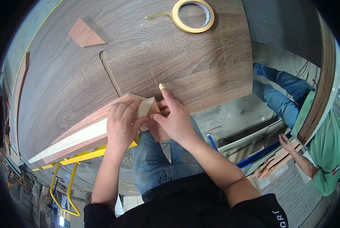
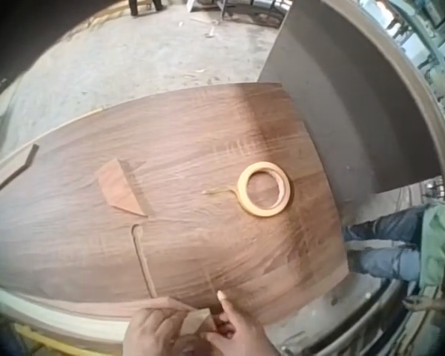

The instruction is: Applying masking tape to small wood pieces and wood panels on a workbench.

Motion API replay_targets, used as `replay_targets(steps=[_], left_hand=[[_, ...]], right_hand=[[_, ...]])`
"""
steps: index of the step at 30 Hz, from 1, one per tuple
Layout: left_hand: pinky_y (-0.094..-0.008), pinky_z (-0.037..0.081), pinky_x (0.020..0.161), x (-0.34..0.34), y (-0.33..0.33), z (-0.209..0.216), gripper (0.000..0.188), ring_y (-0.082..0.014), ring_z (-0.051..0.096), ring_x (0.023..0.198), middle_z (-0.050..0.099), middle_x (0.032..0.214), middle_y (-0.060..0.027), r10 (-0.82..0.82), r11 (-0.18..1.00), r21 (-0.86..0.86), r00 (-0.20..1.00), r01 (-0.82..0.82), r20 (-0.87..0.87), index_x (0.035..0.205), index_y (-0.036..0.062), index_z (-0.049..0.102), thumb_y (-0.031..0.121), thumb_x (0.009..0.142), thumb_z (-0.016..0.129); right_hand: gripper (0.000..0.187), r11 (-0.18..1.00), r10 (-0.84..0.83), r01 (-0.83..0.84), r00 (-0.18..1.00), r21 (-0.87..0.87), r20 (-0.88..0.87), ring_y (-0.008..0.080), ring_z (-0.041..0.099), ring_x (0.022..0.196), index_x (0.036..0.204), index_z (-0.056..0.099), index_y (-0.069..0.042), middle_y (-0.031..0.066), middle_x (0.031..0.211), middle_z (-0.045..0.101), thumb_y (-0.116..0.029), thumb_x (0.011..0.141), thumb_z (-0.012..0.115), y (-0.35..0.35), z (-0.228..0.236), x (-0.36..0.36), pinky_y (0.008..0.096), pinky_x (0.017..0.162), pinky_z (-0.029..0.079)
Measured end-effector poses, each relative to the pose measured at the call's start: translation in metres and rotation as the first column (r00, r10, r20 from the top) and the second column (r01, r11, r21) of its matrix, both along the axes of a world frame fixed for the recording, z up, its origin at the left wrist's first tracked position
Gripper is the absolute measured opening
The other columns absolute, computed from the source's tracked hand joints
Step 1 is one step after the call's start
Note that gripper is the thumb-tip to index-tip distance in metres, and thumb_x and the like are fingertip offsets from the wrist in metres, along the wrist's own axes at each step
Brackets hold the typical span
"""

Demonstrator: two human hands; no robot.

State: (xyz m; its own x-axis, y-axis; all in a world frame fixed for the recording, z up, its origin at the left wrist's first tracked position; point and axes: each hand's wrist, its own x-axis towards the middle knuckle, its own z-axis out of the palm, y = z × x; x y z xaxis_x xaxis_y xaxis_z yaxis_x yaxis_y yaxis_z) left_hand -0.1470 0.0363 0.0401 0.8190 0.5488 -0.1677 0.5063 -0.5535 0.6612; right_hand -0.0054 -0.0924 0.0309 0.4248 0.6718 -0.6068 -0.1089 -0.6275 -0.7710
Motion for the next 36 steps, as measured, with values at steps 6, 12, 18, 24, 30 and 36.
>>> replay_targets(steps=[6,12,18,24,30,36], left_hand=[[-0.0408,0.051,0.081,-0.016,0.002,0.004,0.054,-0.0311,0.061,0.093,0.064,0.103,-0.0100,0.091,0.996,0.006,0.996,-0.091,-0.012,0.110,0.0039,0.070,0.017,0.061,0.087],[-0.0397,0.049,0.079,-0.041,0.012,-0.006,0.053,-0.0291,0.059,0.090,0.063,0.100,-0.0066,0.133,0.990,0.038,0.991,-0.132,-0.016,0.109,0.0063,0.072,0.015,0.060,0.086],[-0.0391,0.048,0.081,-0.055,0.006,-0.024,0.051,-0.0283,0.058,0.092,0.064,0.099,-0.0069,0.212,0.977,-0.007,0.975,-0.212,0.063,0.110,0.0087,0.074,0.015,0.061,0.087],[-0.0412,0.045,0.084,-0.055,0.003,-0.027,0.063,-0.0289,0.056,0.094,0.061,0.103,-0.0070,0.128,0.990,0.047,0.985,-0.134,0.115,0.114,0.0091,0.070,0.035,0.060,0.088],[-0.0429,0.040,0.088,-0.044,-0.015,-0.034,0.076,-0.0274,0.053,0.096,0.056,0.105,-0.0057,0.152,0.955,0.264,0.988,-0.137,-0.038,0.108,0.0098,0.062,0.066,0.059,0.080],[-0.0434,0.040,0.088,-0.045,-0.017,-0.037,0.077,-0.0305,0.053,0.100,0.057,0.111,-0.0084,0.152,0.962,0.240,0.986,-0.132,-0.065,0.111,0.0108,0.061,0.065,0.061,0.080]], right_hand=[[0.080,0.998,0.054,-0.059,0.980,0.022,0.190,0.0167,0.072,0.079,0.151,0.043,-0.007,0.0099,0.088,0.073,-0.001,0.081,0.080,0.012,0.003,-0.014,0.0301,0.071,0.060],[0.080,0.979,0.140,-0.182,0.926,0.090,0.351,0.0126,0.067,0.075,0.151,0.043,-0.006,0.0084,0.090,0.069,0.000,0.081,0.080,0.022,-0.016,-0.037,0.0287,0.069,0.058],[0.083,0.985,0.020,-0.059,0.971,0.160,0.237,0.0197,0.068,0.069,0.151,0.045,-0.008,0.0093,0.083,0.068,-0.001,0.077,0.081,0.022,-0.023,-0.042,0.0319,0.064,0.057],[0.088,1.000,0.022,-0.022,0.994,-0.004,0.111,0.0072,0.063,0.074,0.153,0.039,-0.001,0.0047,0.080,0.064,0.007,0.077,0.080,0.038,-0.011,-0.037,0.0238,0.068,0.054],[0.096,0.996,0.056,-0.055,0.998,-0.077,0.009,0.0064,0.059,0.072,0.156,0.032,0.001,0.0011,0.080,0.061,0.009,0.074,0.081,0.047,-0.013,-0.028,0.0227,0.067,0.052],[0.093,0.997,0.072,-0.072,0.997,-0.038,0.002,0.0058,0.058,0.073,0.155,0.033,0.001,0.0021,0.086,0.061,0.005,0.076,0.082,0.044,-0.015,-0.022,0.0212,0.066,0.051]])
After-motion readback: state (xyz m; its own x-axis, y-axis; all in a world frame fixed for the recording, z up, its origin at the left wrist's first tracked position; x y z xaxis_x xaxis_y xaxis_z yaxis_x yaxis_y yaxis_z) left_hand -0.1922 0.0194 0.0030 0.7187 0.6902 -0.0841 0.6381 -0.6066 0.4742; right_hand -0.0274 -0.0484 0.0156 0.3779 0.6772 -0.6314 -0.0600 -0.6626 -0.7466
